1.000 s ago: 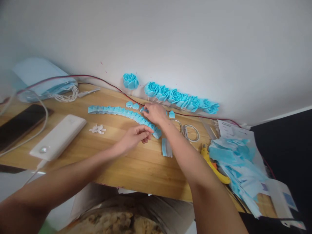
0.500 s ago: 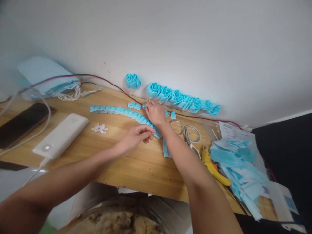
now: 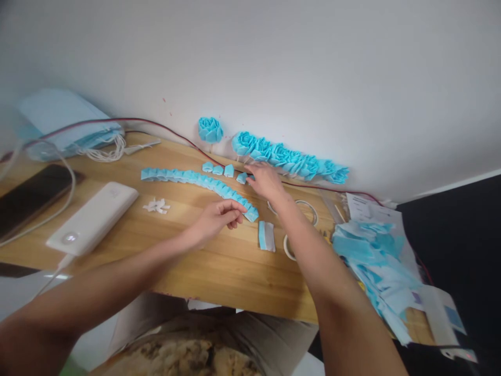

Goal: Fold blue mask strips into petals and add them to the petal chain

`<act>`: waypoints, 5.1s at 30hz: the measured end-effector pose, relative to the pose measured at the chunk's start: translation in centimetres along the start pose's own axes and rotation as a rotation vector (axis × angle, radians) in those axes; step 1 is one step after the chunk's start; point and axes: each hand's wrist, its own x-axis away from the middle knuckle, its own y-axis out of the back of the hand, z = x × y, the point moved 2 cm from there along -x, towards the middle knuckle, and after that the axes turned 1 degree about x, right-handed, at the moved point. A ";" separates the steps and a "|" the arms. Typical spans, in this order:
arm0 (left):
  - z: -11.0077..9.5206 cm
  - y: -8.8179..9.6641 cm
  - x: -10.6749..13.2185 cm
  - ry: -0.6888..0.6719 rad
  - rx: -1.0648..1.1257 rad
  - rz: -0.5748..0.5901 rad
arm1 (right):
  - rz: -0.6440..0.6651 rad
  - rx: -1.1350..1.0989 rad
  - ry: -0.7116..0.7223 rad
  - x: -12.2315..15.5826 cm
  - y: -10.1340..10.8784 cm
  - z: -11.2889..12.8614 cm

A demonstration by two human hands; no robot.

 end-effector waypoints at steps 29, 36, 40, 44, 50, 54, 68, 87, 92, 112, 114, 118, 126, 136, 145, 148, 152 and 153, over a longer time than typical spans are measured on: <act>-0.1 -0.1 0.1 0.035 -0.036 -0.022 | -0.130 -0.396 -0.200 -2.2 -3.1 0.1; 0.3 0.2 -0.2 -0.008 -0.019 -0.003 | -0.145 -0.355 -0.225 -2.4 -2.7 0.9; 0.4 0.1 -0.1 -0.009 -0.015 0.011 | -0.129 -0.250 -0.182 -1.7 -1.7 1.9; 0.2 0.0 0.0 -0.002 -0.015 0.003 | -0.131 -0.217 -0.001 -1.7 -0.5 3.7; 0.2 0.1 -0.1 -0.009 -0.013 0.004 | -0.091 -0.156 0.057 -3.1 -0.5 5.6; 0.2 0.1 -0.1 -0.015 -0.006 0.013 | -0.073 -0.115 0.076 -3.9 -1.1 6.1; 0.0 0.2 0.0 -0.037 0.004 0.010 | -0.111 -0.223 0.060 -4.7 -0.7 6.8; -0.6 0.0 0.2 -0.040 0.050 -0.026 | -0.099 -0.342 0.079 -5.9 -1.6 6.1; -0.5 0.1 0.0 -0.040 0.038 -0.023 | -0.037 -0.301 0.066 -5.0 -1.7 6.4; -0.4 0.0 0.3 -0.008 -0.011 -0.043 | 0.067 -0.264 -0.238 0.7 1.4 -2.8; -0.3 0.0 0.3 -0.012 -0.017 -0.033 | 0.130 -0.229 -0.228 2.0 1.6 -4.4; -0.1 0.0 0.3 -0.013 -0.032 -0.044 | 0.160 -0.230 -0.188 3.5 0.7 -5.3; -0.3 -0.1 0.3 0.003 -0.034 -0.067 | 0.091 -0.247 -0.244 2.5 -1.2 -3.6; -0.2 0.0 0.2 -0.006 -0.016 -0.059 | 0.033 -0.342 -0.205 1.1 -2.8 -1.0; 0.2 0.2 0.1 -0.035 -0.039 -0.037 | 0.003 -0.273 -0.226 2.1 -0.1 -3.2; 0.4 0.2 0.1 -0.040 -0.053 -0.030 | 0.006 -0.265 -0.202 1.9 -0.5 -2.5; 0.3 0.3 0.1 -0.042 -0.059 -0.031 | -0.033 -0.171 -0.095 1.2 -1.2 -0.6; 0.3 0.3 0.1 -0.039 -0.057 -0.033 | -0.037 -0.140 -0.071 1.1 -1.3 -0.2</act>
